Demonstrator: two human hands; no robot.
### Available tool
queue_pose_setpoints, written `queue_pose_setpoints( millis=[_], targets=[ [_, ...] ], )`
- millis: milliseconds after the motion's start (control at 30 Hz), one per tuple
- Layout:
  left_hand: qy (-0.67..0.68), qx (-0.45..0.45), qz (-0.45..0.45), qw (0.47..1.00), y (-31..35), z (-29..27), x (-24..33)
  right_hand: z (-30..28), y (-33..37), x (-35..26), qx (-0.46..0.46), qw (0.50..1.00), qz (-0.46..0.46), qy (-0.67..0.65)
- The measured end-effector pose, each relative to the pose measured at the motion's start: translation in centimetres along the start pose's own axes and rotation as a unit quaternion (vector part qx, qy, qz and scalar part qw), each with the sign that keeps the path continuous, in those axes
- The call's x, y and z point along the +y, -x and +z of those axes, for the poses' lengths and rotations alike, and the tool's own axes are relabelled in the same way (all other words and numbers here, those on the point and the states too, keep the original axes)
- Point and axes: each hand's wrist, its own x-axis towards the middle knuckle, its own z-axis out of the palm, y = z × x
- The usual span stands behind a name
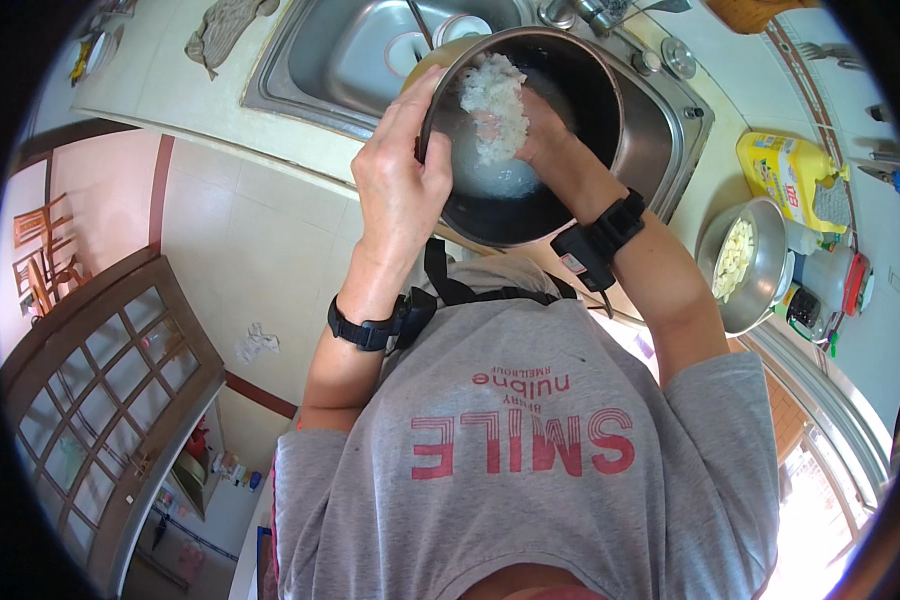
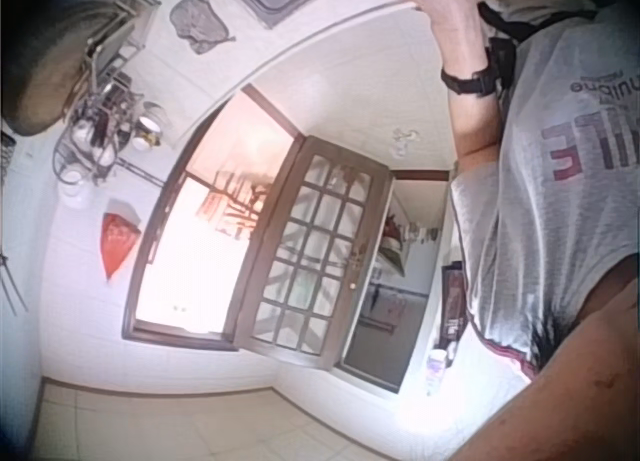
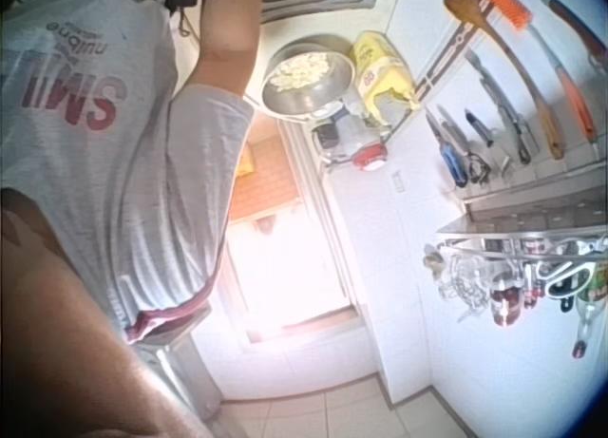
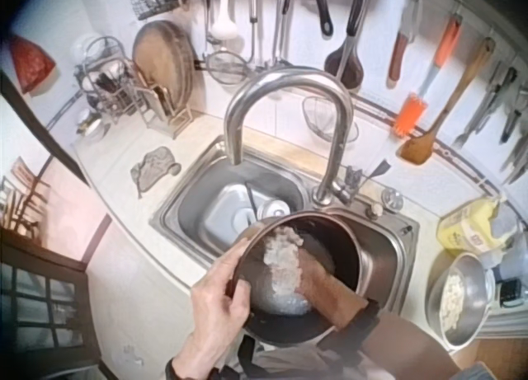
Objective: The person washes rice in a pot under running water, rinsing and draining it multiple times. They then place the pot into a rice cooker, close the lid, and plug it in. Finally, they retrieve a package of meat from the refrigerator and wash their hands.
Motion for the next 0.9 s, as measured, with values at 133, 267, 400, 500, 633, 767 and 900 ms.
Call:
queue_pose_setpoints(
  millis=[133,267,400,500,633,767,900],
  targets=[
    [-0.015,0.000,0.008,1.000,-0.2,0.1,0.1,0.6,0.2,-1.3,0.237,0.964,-0.026,0.117],
    [-0.014,-0.004,-0.002,1.000,-0.2,0.0,0.0,0.9,0.9,-2.8,0.281,0.905,-0.028,0.318],
    [-0.008,0.006,0.016,1.000,-0.1,0.2,0.0,0.0,0.7,-3.9,0.323,0.733,-0.017,0.598],
    [-0.006,0.007,0.018,1.000,-0.1,0.2,0.0,-1.3,1.3,-4.9,0.224,0.582,-0.052,0.780],
    [-0.003,0.004,0.016,1.000,-0.1,0.2,0.1,-3.3,3.6,-4.5,0.219,0.730,-0.017,0.647],
    [0.011,0.006,0.009,1.000,-0.1,0.5,0.3,-4.9,5.7,-2.8,0.295,0.861,0.086,0.406],
    [-0.004,0.011,0.027,1.000,-0.2,0.7,0.4,-5.4,5.3,0.5,0.281,0.888,0.175,0.319]
  ],
)
